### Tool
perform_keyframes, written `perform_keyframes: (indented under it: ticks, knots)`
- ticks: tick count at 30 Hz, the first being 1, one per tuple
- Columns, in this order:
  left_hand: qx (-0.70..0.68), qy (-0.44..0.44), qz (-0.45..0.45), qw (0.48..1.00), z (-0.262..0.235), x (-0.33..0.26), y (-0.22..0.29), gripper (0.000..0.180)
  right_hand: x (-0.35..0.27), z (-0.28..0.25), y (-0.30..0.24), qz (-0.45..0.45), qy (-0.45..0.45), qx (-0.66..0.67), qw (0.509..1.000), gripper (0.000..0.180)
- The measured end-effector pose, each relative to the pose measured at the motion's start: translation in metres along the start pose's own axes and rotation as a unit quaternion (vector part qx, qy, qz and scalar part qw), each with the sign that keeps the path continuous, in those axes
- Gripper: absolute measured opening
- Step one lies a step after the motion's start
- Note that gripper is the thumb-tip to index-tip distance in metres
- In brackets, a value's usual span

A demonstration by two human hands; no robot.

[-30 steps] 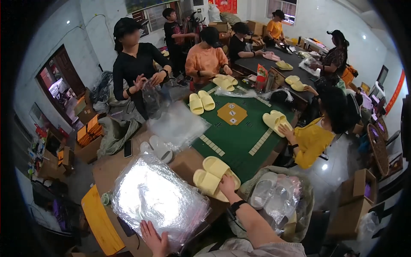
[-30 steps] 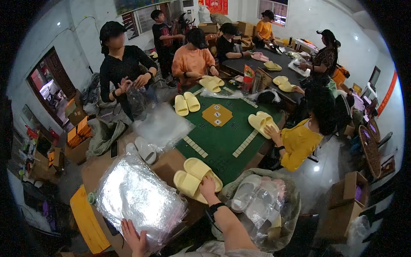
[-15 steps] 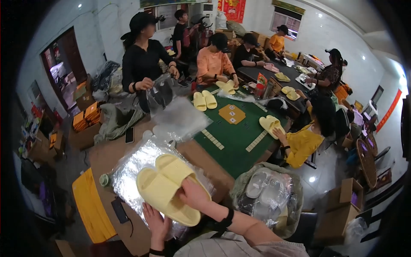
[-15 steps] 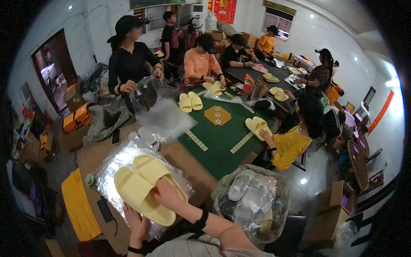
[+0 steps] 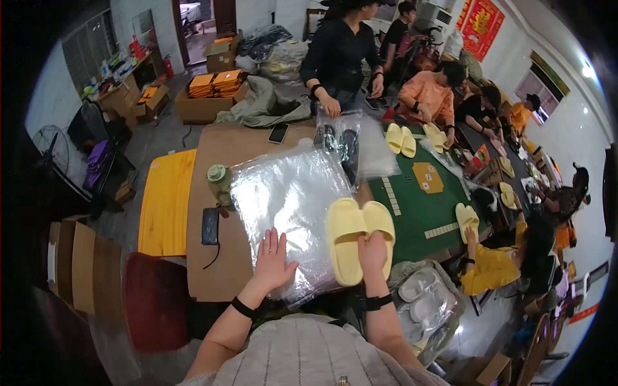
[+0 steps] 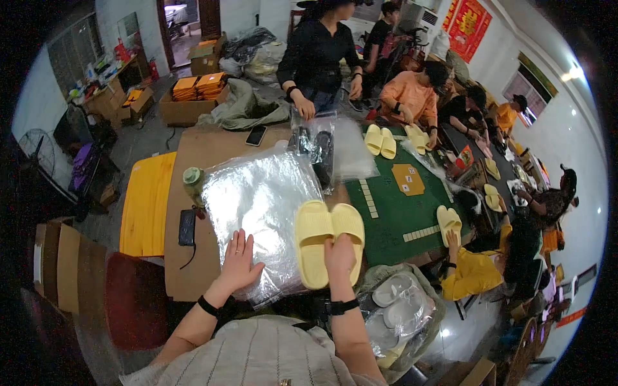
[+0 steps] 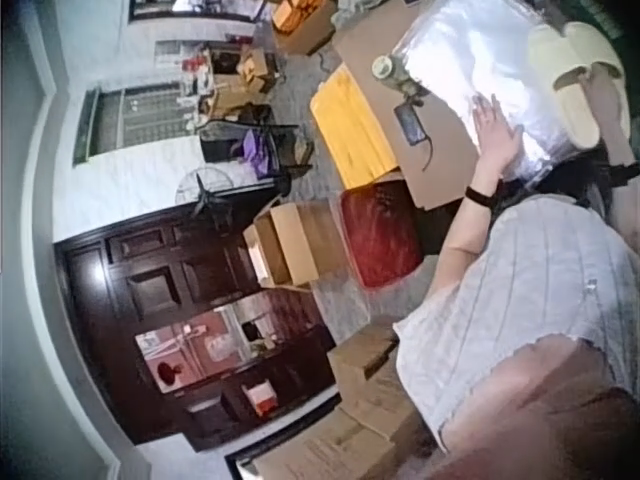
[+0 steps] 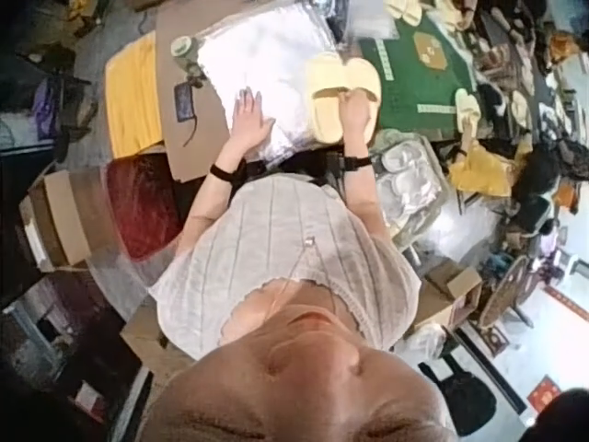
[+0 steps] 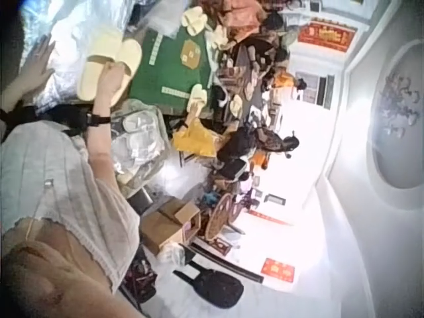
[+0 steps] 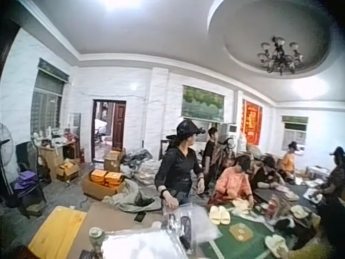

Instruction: The recorder is sorting yellow slippers and packing them into large plastic bags.

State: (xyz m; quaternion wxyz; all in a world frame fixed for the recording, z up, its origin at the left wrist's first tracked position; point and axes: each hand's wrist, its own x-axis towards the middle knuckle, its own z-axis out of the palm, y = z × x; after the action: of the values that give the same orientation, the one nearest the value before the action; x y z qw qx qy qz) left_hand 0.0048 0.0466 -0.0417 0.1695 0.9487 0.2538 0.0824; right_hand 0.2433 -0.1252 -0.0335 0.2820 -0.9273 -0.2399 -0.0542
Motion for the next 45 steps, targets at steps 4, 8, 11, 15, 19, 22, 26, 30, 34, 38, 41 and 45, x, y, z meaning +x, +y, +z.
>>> perform_keyframes:
  ticks: [4,8,11,15,19,22,26,30,34,38,41,45]
  knots:
    - [-0.016,0.010,0.012,1.000,-0.006,0.000,0.003,0.086,-0.016,-0.023,0.043,0.056,0.038,0.088,0.994,0.027]
    - [-0.042,-0.005,0.016,0.999,-0.023,0.005,0.006,0.079,-0.040,-0.057,0.063,0.068,0.031,0.194,0.978,0.023]
    - [-0.020,0.014,0.046,0.999,-0.031,0.018,0.008,0.072,-0.050,-0.065,0.079,0.059,0.050,0.328,0.942,0.018]
    - [-0.037,0.074,0.145,0.986,-0.030,0.024,0.015,0.051,-0.059,-0.078,0.073,0.075,0.064,0.319,0.943,0.016]
    - [-0.071,0.013,0.165,0.984,-0.024,0.015,0.031,0.059,-0.061,-0.077,0.088,0.057,0.054,0.332,0.940,0.019]
    - [-0.054,-0.008,0.150,0.987,-0.027,0.014,0.036,0.060,-0.063,-0.078,0.078,0.033,0.069,0.345,0.935,0.018]
    - [-0.083,0.007,0.132,0.988,-0.022,0.019,0.033,0.047,-0.065,-0.090,0.059,0.033,0.064,0.330,0.941,0.018]
    - [-0.125,0.006,0.121,0.985,-0.021,0.027,0.034,0.041,-0.070,-0.096,0.062,0.024,0.024,0.322,0.946,0.025]
    - [-0.109,0.028,0.142,0.983,-0.015,0.029,0.029,0.037,-0.075,-0.116,0.038,-0.038,-0.026,0.261,0.964,0.035]
    - [-0.143,0.021,0.115,0.983,-0.013,0.035,0.031,0.034,-0.082,-0.113,0.022,-0.056,-0.117,0.284,0.950,0.038]
    - [-0.176,0.013,0.073,0.982,-0.022,0.040,0.043,0.035,-0.086,-0.114,0.013,-0.138,-0.177,0.226,0.948,0.034]
    - [-0.198,0.005,0.022,0.980,-0.042,0.037,0.064,0.038,-0.088,-0.101,0.017,-0.142,-0.188,0.131,0.963,0.025]
